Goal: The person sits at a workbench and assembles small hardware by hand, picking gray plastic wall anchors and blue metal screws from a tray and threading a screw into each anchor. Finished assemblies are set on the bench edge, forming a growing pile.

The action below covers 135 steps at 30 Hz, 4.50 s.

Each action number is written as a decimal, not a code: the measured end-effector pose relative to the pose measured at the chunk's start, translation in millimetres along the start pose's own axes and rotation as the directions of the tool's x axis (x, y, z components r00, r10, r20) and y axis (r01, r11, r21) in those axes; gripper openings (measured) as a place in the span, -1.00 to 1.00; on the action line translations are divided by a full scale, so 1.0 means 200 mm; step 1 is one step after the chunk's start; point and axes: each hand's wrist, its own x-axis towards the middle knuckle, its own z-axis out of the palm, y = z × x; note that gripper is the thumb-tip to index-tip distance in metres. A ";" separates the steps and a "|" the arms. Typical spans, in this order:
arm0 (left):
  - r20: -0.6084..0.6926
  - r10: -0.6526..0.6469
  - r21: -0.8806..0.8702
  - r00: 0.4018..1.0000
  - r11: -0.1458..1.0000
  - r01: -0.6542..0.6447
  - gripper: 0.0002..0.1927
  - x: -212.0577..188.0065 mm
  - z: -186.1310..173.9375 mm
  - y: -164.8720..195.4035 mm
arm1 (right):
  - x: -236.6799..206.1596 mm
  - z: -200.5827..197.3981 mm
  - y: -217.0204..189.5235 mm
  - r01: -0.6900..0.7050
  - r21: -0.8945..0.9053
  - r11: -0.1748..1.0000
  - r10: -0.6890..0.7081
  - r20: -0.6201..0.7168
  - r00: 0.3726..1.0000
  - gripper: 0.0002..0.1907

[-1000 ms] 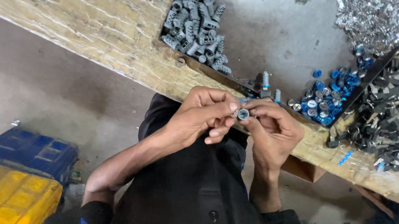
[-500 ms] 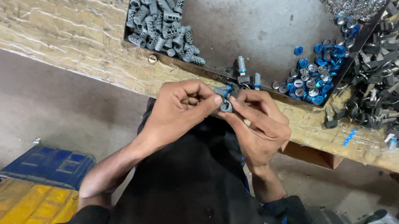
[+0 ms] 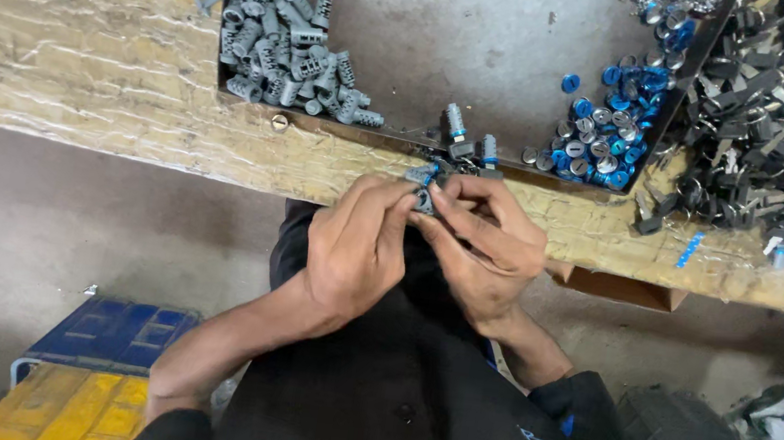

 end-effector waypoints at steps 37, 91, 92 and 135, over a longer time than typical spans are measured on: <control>-0.128 -0.301 -0.438 0.945 0.872 0.218 -0.91 -0.11 0.06 -0.49 | 0.51 -0.16 0.43 0.131 -0.767 0.628 -0.089 0.097 0.991 -0.77; 0.060 -0.477 -0.299 0.877 0.829 0.472 -0.82 -0.12 -0.06 -0.27 | 0.25 -0.08 -0.10 0.328 -0.597 0.732 -0.109 0.372 0.922 -0.49; 0.051 -0.443 -0.328 0.895 0.839 0.434 -0.82 -0.11 -0.05 -0.26 | 0.26 -0.05 -0.09 0.309 -0.618 0.722 -0.073 0.376 0.924 -0.50; 0.066 -0.388 -0.468 0.919 0.802 0.372 -0.88 -0.13 0.13 -0.23 | -0.27 -0.25 0.32 -0.401 0.197 0.895 0.447 -0.384 0.808 -0.66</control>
